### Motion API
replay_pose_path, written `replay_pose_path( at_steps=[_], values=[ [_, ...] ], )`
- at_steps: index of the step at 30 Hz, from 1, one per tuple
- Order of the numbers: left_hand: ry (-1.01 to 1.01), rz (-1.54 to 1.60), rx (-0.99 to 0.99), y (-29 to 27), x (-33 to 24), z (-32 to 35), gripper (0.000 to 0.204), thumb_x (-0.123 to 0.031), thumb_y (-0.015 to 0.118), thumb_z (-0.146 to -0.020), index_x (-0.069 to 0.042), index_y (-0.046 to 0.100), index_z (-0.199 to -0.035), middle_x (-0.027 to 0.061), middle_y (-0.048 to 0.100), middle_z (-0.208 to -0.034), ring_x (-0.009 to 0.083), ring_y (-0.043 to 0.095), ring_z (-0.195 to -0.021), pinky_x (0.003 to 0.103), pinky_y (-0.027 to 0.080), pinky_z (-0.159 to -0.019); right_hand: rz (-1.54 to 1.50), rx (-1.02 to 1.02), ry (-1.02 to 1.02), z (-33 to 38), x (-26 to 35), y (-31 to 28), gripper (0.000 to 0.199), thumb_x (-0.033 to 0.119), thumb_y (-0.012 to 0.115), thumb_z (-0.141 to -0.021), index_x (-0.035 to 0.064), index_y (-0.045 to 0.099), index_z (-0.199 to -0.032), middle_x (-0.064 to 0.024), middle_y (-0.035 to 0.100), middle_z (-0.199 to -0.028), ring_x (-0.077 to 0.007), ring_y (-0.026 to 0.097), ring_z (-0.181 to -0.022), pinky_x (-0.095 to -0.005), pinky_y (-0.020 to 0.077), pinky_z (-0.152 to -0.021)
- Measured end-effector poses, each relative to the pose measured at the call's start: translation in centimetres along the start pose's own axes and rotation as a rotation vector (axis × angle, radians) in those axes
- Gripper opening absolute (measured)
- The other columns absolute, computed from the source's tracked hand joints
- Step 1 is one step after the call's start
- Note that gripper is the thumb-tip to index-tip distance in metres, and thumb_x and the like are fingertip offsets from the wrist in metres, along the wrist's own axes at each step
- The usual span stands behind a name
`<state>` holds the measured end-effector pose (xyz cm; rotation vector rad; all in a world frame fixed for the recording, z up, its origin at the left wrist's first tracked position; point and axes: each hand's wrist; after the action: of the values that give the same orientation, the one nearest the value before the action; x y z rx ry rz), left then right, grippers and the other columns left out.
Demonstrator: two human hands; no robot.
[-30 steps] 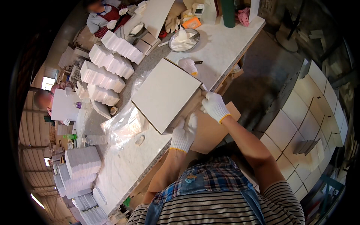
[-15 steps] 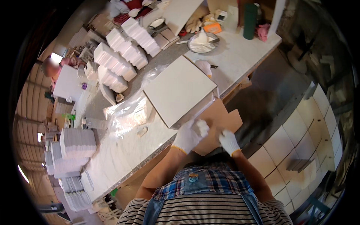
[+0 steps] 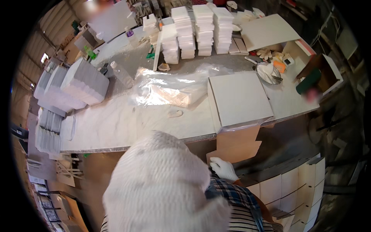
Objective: The person repeatedly picks white square tiles from a stack, places each tile into a clear plastic bag, folds the bag closed, and sets the packaged tile into a cardboard box. The process is repeated continuously throughout the clip.
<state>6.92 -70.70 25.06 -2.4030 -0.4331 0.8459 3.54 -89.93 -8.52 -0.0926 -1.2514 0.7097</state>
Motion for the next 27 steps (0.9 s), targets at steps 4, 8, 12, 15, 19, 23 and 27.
replay_pose_path(
  at_steps=[4,8,12,15,19,23,27],
  values=[
    [0.028,-0.100,0.051,-5.3,-0.2,1.7,0.013,-0.016,0.069,-0.082,-0.002,0.068,-0.081,0.0082,0.064,-0.074,0.0228,0.063,-0.064,0.035,0.051,-0.058,0.031,-0.007,-0.164,-2.2,7.8,0.8,0.030,0.027,0.062,-0.096,0.0072,0.067,-0.118,-0.0190,0.072,-0.100,-0.0368,0.069,-0.094,-0.0414,0.0541,-0.080],
    [-0.001,-0.186,0.059,-11.2,-0.2,4.9,0.013,-0.015,0.069,-0.081,-0.002,0.069,-0.083,0.0090,0.066,-0.075,0.0238,0.064,-0.066,0.036,0.052,-0.059,0.029,-0.065,-0.313,-5.5,14.4,4.1,0.029,0.024,0.064,-0.096,0.0049,0.068,-0.116,-0.0189,0.072,-0.087,-0.0276,0.071,-0.068,-0.0364,0.0553,-0.064],
    [-0.055,-0.221,0.048,-16.4,1.2,8.0,0.013,-0.014,0.069,-0.080,-0.002,0.069,-0.085,0.0098,0.067,-0.076,0.0247,0.065,-0.068,0.037,0.054,-0.061,0.120,-0.091,-0.309,-8.9,18.9,6.7,0.027,0.020,0.064,-0.095,0.0039,0.068,-0.117,-0.0170,0.073,-0.090,-0.0237,0.072,-0.075,-0.0343,0.0557,-0.070],
    [-0.192,-0.308,0.000,-21.1,1.0,11.0,0.014,-0.013,0.069,-0.080,-0.001,0.070,-0.087,0.0103,0.067,-0.077,0.0255,0.066,-0.069,0.038,0.055,-0.062,0.203,-0.167,-0.502,-12.2,20.1,10.3,0.027,0.024,0.064,-0.094,0.0069,0.070,-0.114,-0.0197,0.071,-0.097,-0.0340,0.071,-0.087,-0.0400,0.0553,-0.076],
    [-0.564,-0.454,-0.140,-25.7,0.8,14.1,0.015,-0.012,0.068,-0.079,-0.001,0.070,-0.089,0.0111,0.069,-0.079,0.0264,0.067,-0.070,0.039,0.056,-0.063,0.235,-0.131,-0.430,-15.7,21.9,13.4,0.029,0.027,0.063,-0.094,0.0070,0.069,-0.115,-0.0202,0.070,-0.105,-0.0364,0.069,-0.096,-0.0420,0.0541,-0.083],
    [-0.625,-0.081,-0.512,-24.7,8.1,19.0,0.019,-0.019,0.065,-0.093,-0.001,0.070,-0.089,0.0072,0.068,-0.080,0.0162,0.064,-0.069,0.029,0.052,-0.065,0.312,-0.155,-0.415,-21.0,24.4,15.9,0.036,0.032,0.063,-0.092,0.0086,0.067,-0.119,-0.0183,0.070,-0.106,-0.0371,0.067,-0.098,-0.0441,0.0522,-0.087],
    [-1.079,0.433,-0.511,-20.6,15.5,22.0,0.026,-0.024,0.065,-0.094,0.001,0.069,-0.090,0.0025,0.063,-0.075,0.0090,0.057,-0.067,0.026,0.046,-0.063,0.655,-0.286,-0.514,-25.8,28.7,16.8,0.046,0.034,0.066,-0.086,0.0117,0.061,-0.126,-0.0152,0.066,-0.119,-0.0354,0.062,-0.108,-0.0442,0.0496,-0.092]
  ],
)
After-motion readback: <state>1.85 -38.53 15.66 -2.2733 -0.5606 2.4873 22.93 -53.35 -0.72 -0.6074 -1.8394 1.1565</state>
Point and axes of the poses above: each hand's wrist, its own z-axis away from the middle knuckle, its own y-axis out of the palm, x = y × z
